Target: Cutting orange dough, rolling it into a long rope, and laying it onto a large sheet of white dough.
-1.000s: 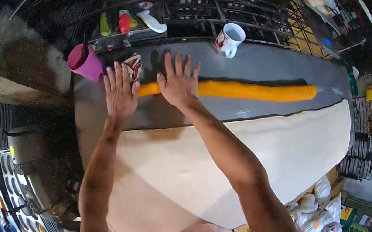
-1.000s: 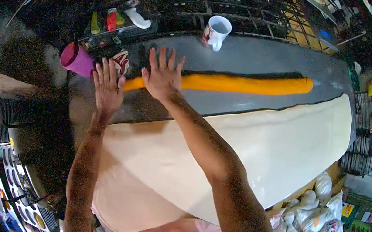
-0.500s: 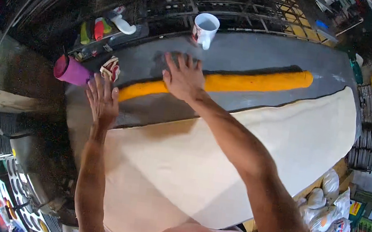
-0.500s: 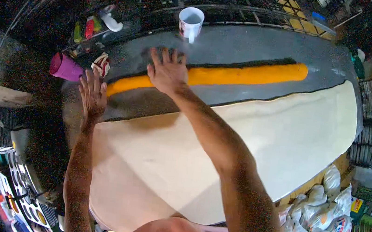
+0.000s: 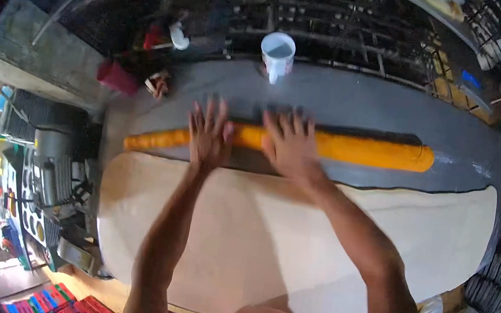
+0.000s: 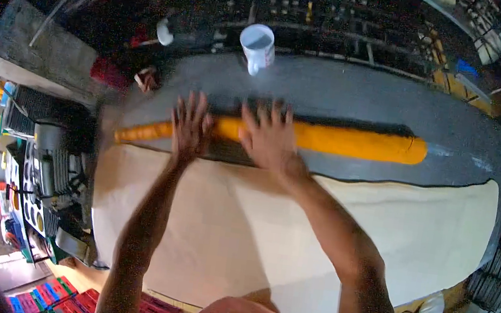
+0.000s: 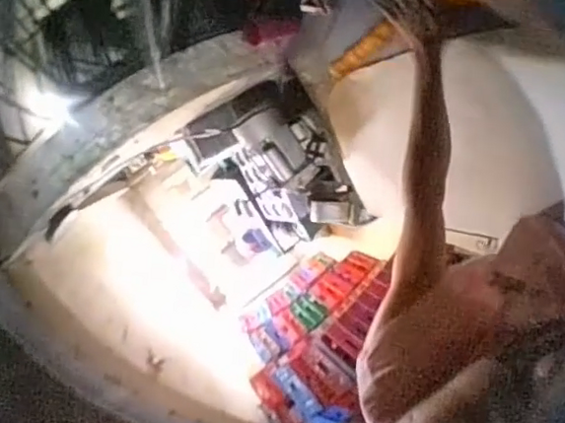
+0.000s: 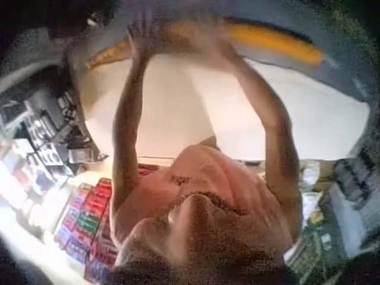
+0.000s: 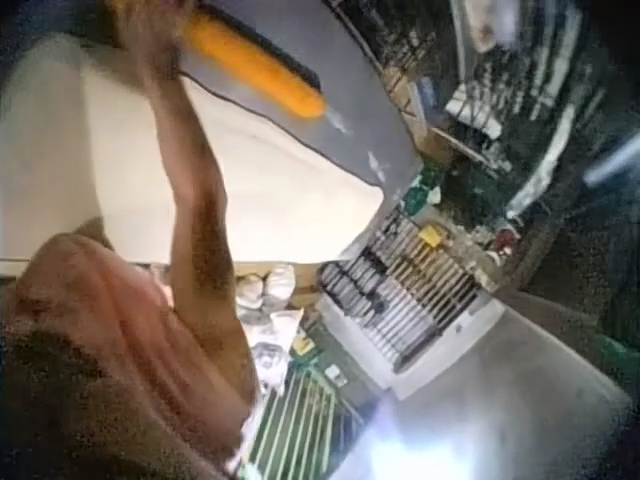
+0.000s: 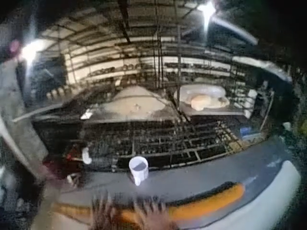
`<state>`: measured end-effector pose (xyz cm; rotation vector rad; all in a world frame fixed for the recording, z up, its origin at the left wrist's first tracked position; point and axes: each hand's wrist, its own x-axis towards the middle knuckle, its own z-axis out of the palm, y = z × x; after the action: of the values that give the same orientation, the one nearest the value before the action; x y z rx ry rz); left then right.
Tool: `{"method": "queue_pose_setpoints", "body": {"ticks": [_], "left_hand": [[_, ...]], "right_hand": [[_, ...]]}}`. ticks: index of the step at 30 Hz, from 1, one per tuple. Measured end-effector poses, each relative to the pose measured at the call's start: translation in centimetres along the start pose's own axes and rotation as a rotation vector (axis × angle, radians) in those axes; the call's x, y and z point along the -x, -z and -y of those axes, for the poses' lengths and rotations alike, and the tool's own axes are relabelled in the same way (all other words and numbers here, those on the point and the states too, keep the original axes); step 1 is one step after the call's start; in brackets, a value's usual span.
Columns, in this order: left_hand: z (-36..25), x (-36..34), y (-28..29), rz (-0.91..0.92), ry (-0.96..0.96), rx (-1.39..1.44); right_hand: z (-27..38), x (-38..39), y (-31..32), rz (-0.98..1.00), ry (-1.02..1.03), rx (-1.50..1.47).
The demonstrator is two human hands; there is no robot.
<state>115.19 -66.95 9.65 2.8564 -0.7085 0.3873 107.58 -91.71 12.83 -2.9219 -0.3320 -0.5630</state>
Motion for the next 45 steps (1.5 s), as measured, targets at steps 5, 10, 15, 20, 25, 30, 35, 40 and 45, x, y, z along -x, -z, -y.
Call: {"method": "queue_pose_setpoints", "body": {"ticks": [5,10,15,20,25,30,35,40,45], "left_hand": [[-1.4,-5.0,-2.1,-0.051,0.048,0.118],[-4.4,7.6,3.0,0.267,-0.084,0.194],[-5.8,5.8,-0.2,-0.036,-0.064,-0.071],[-4.9,-8.6,-4.1,-0.185,0.256,-0.050],[-5.5,-0.6,-2.2,0.027,-0.268,0.214],[-10.8,8.3,3.4,0.207,-0.144,0.301],[-10.7,-2.2,-4.2,-0.094,0.060,-0.070],[-5.5,-7.5,-8.6,-0.416,-0.329,-0.408],[-12.7,2.5,0.9,0.476,-0.009,0.197]], "right_hand": [[-3.1,-3.6,-1.7,0.048,-0.260,0.021],[0.5,8.7,2.5,0.216,-0.006,0.017],[-4.4,7.8,3.9,0.255,0.076,0.040],[-11.0,-3.1,-0.1,0.019,-0.353,0.213],[-7.7,3.7,1.7,0.346,-0.437,0.051],[-7.0,13.3,8.4,0.266,-0.162,-0.053],[-14.5,8.7,5.9,0.233,0.009,0.111],[-20.8,-1.1,3.9,0.241,-0.355,-0.206],[-16.7,9.4,5.5,0.422,-0.313,-0.245]]}}
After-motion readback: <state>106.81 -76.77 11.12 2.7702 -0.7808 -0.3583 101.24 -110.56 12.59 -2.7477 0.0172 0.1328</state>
